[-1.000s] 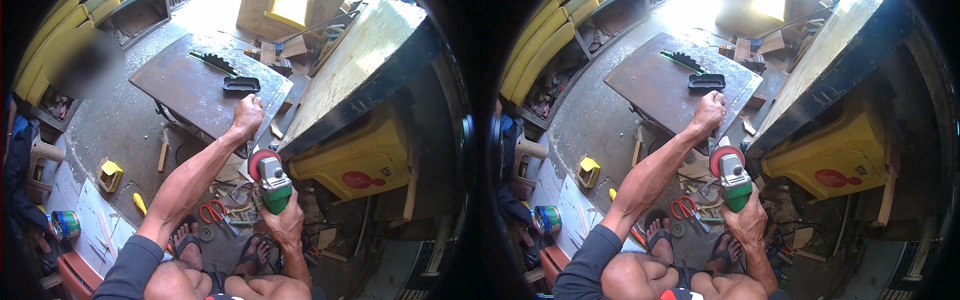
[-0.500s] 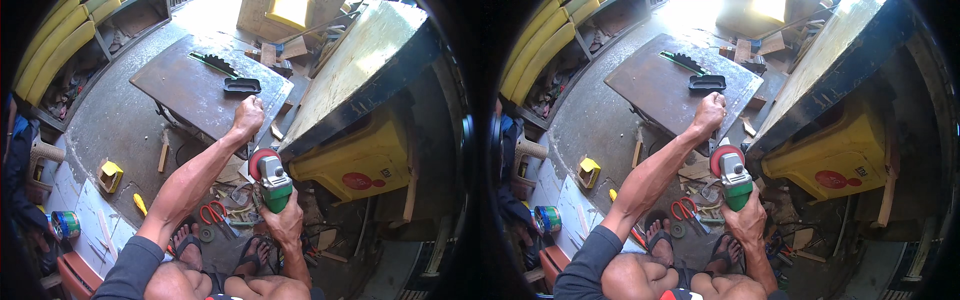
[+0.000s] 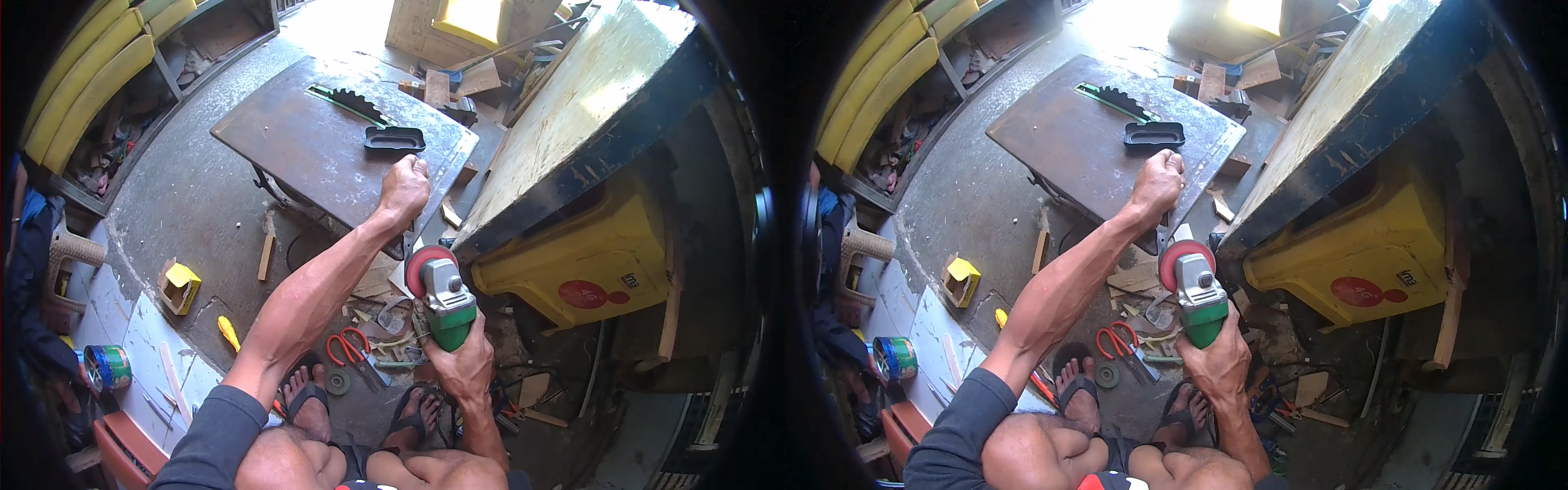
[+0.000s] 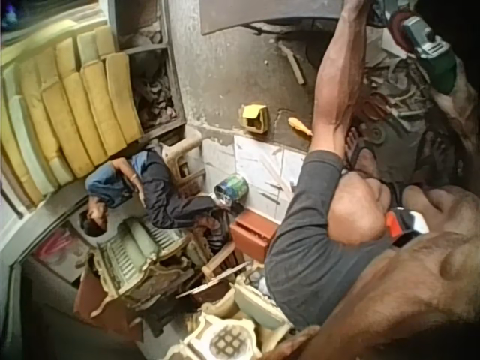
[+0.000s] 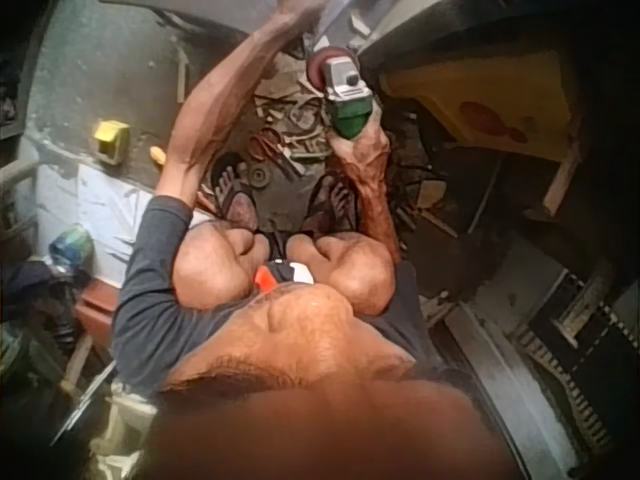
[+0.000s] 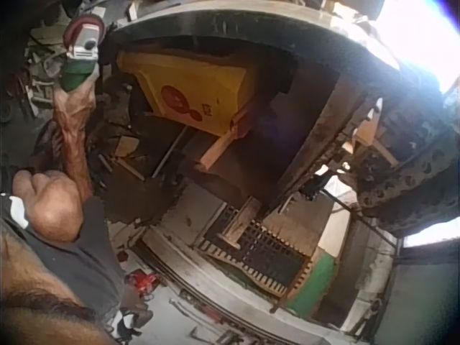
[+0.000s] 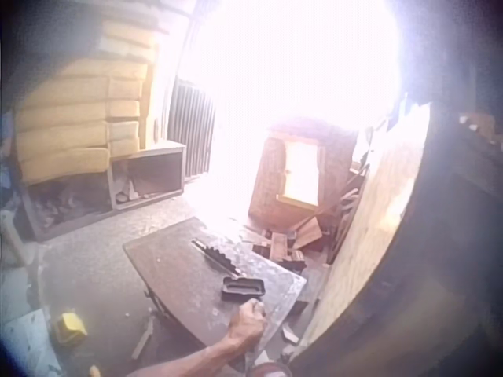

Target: The person uses an angle grinder to sharpen the edge of a metal blade while holding the tool and the blade by hand.

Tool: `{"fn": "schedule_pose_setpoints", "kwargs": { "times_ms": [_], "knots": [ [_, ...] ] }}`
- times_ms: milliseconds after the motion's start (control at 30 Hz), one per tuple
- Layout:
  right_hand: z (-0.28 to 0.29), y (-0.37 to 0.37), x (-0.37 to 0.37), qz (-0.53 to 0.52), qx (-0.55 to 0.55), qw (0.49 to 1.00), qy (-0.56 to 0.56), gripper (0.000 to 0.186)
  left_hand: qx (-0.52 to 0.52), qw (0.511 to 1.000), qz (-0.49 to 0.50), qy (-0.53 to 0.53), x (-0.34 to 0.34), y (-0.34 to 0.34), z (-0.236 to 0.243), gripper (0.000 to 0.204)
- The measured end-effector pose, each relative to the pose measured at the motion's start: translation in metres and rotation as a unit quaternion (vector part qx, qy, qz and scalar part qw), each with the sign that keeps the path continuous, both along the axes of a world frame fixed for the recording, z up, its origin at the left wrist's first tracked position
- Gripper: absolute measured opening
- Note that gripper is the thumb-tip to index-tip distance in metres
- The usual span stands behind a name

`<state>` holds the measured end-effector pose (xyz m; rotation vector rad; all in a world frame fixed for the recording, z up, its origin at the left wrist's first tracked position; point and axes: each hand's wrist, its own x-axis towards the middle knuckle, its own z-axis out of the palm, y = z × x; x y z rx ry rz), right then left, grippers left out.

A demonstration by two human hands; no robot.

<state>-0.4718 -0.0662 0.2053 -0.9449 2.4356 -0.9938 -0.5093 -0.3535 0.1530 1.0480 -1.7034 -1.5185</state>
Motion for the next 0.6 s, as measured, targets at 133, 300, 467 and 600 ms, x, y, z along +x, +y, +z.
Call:
{"fn": "schedule_pose_setpoints", "kwargs": {
  "times_ms": [133, 300, 467, 600],
  "knots": [
    [-0.002, 0.003, 0.003, 0.019, -0.010, 1.000, 0.016, 0.080, -0.004, 1.000, -0.003, 0.012, -0.001, -0.008, -0.011, 0.035],
    [0.001, 0.010, 0.002, -0.020, -0.014, 1.000, -0.015, 0.081, 0.058, 0.998, -0.025, 0.029, 0.005, 0.002, 0.007, 0.032],
    [-0.001, 0.020, -0.006, -0.036, -0.009, 0.999, -0.007, 0.083, 0.196, 0.970, -0.090, 0.109, 0.017, 0.001, 0.019, 0.028],
    [0.000, 0.031, -0.004, -0.025, 0.023, 0.999, -0.031, 0.082, 0.256, 0.945, -0.131, 0.153, 0.026, -0.004, 0.022, 0.027]
  ]
}}
